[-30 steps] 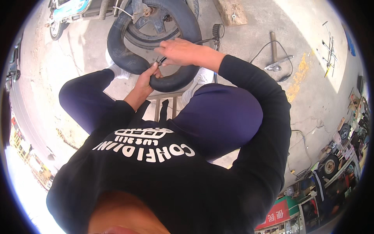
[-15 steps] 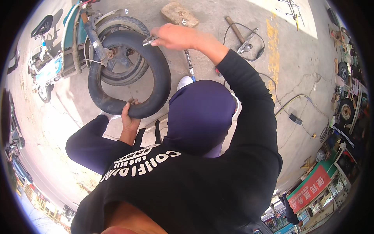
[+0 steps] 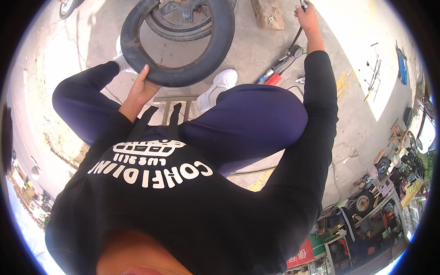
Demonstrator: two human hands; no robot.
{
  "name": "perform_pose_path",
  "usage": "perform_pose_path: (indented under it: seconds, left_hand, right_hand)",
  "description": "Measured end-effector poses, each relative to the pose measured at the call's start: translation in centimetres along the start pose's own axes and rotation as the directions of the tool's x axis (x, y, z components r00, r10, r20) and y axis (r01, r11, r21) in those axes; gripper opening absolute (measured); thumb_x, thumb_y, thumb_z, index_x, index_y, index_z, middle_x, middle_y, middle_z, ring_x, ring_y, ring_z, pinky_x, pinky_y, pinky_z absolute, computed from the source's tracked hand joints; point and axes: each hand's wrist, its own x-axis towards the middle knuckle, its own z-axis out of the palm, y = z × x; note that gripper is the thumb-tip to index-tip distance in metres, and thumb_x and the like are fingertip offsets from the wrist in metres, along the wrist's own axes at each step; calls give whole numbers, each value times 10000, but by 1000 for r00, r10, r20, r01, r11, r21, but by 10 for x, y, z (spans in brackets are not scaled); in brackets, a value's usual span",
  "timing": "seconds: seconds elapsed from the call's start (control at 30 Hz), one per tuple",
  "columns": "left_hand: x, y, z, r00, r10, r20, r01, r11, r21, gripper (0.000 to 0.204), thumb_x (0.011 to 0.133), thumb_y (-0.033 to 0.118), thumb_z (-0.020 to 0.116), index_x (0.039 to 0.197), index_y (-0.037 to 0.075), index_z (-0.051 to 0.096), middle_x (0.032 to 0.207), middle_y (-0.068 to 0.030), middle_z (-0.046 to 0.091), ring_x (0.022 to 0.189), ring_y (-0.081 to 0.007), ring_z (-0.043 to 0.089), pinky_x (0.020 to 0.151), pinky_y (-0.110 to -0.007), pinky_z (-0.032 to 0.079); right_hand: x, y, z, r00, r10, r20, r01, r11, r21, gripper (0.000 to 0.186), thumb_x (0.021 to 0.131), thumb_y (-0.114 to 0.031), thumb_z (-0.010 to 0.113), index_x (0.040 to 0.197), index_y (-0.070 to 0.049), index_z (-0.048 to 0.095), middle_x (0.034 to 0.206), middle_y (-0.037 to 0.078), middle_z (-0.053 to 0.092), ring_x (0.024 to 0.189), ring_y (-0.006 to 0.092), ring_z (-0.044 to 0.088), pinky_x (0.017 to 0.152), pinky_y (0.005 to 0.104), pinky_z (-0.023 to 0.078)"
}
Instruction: The person removes the inner tube from a scooter tire using tire levers, then inflates the tube with a hand pump to check for leaks. The tube is removed from the tire and held while being inflated.
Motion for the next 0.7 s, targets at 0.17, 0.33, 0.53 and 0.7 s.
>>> perform_pose_path:
  seconds: [0.17,0.33,0.53,0.7]
  left_hand:
    - [-19,13,11,998,44,47,-46,998,30,642,916,529,525,1374,107,366,1337,-106,485,1271,-280,441,1067,-502,333]
    - [-32,19,22,998,69,-3,-69,998,-4,711,912,645,404,1414,148,324,1373,-73,444,1288,-278,416,1058,-526,323]
    - [-29,29,30,996,19,87,-7,990,-140,854,836,756,399,1380,98,387,1360,-93,469,1270,-283,435,1073,-511,312]
    - [-45,51,53,983,-21,184,46,990,-134,741,923,655,340,1399,87,339,1392,-117,430,1285,-306,431,1095,-541,305]
  right_hand:
    - [16,8,4,999,42,-12,-44,973,-225,827,864,-286,659,1443,63,183,1139,196,647,1056,253,618,909,358,475]
    - [-13,-42,7,914,246,324,-202,966,-163,775,865,-332,646,1454,-16,253,1216,199,606,1111,272,578,936,392,449]
    - [-71,-170,-13,790,29,612,131,968,-214,475,910,-254,599,1322,-40,502,1143,187,638,1064,260,607,927,350,454]
    - [-176,-287,8,723,-403,561,535,840,-87,477,894,-297,634,1295,-67,515,1228,153,561,1141,297,553,968,380,440]
